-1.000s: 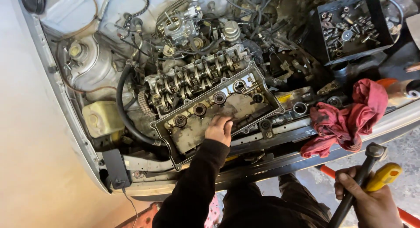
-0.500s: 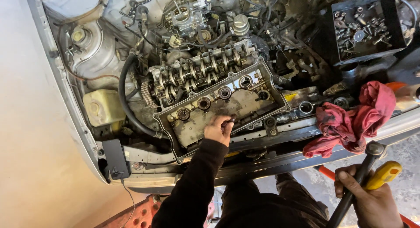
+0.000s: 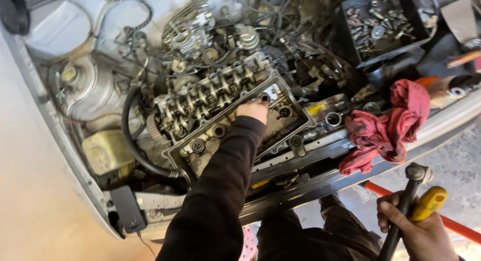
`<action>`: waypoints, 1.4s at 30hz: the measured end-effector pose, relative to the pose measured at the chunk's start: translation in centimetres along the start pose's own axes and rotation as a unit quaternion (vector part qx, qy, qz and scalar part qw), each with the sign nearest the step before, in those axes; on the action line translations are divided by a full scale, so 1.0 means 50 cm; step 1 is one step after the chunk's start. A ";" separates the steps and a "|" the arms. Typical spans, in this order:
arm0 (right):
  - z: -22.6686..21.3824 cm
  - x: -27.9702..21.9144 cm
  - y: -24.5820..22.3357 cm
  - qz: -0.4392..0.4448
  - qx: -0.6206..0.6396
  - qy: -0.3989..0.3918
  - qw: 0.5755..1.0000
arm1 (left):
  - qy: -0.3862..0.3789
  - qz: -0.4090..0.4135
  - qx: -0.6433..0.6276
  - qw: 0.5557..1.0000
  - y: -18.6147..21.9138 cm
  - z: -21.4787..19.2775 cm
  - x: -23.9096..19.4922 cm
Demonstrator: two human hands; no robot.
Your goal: The person works on a car engine with the hood open, using a hammer to tap components on the cylinder head. They then use a yellow-handled tool to clean or adjust parts within the engine block.
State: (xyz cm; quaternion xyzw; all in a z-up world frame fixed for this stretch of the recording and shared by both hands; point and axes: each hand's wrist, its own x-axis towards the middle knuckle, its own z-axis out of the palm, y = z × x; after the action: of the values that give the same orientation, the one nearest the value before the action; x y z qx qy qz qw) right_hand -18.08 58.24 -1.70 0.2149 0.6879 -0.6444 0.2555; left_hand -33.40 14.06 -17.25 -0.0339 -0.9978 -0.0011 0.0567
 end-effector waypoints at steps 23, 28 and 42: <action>-0.034 -0.002 0.007 0.013 0.019 0.038 0.999 | -0.114 -0.145 0.020 0.983 -0.061 -0.192 -0.126; -0.021 0.001 -0.003 0.014 0.010 0.034 0.999 | -0.109 -0.135 0.018 0.985 -0.071 -0.179 -0.133; -0.017 -0.020 0.001 -0.005 0.019 0.038 0.999 | -0.219 -0.129 0.014 0.967 -0.083 -0.078 -0.094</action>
State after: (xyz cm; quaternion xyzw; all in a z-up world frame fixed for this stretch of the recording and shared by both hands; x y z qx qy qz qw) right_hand -17.34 59.12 -1.07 0.2403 0.6860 -0.6499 0.2220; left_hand -28.60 9.57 -13.89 0.0962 -0.9818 0.0134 -0.1630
